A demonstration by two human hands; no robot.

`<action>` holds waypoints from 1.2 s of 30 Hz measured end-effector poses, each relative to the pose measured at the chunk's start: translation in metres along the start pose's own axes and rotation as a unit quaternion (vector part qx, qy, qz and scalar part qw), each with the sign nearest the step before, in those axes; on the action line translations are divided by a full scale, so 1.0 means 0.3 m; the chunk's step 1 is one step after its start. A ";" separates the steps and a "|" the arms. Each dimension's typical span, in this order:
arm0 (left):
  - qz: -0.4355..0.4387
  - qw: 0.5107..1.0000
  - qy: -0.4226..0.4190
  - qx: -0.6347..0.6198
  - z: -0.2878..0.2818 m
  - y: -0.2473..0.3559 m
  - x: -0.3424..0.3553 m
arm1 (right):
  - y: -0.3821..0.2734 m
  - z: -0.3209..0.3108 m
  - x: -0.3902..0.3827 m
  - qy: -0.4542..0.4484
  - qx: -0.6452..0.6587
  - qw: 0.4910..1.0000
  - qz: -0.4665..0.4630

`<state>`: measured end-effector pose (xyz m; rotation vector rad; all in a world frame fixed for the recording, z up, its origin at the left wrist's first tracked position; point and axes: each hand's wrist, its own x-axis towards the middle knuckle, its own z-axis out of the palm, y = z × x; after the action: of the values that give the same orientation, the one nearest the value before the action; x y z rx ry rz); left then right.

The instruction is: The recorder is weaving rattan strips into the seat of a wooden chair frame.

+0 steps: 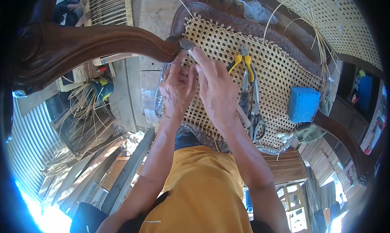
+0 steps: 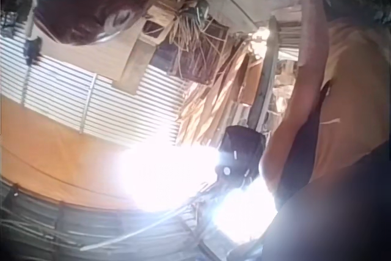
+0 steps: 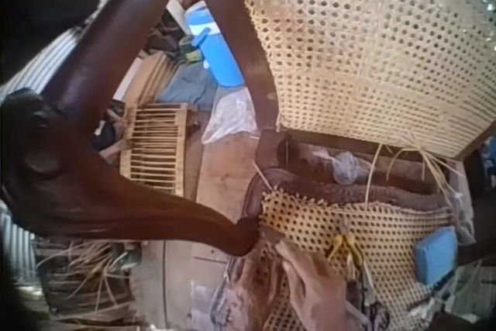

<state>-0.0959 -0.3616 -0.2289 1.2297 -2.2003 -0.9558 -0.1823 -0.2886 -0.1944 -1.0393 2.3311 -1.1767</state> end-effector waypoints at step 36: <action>0.405 0.818 -0.231 0.336 -0.212 0.206 0.202 | 0.046 -0.095 -0.245 0.093 0.071 0.987 0.107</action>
<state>-0.1188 -0.4138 -0.1379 0.1143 -3.1626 -0.0899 -0.1549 -0.2135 -0.1905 -0.6382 2.3823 -1.3802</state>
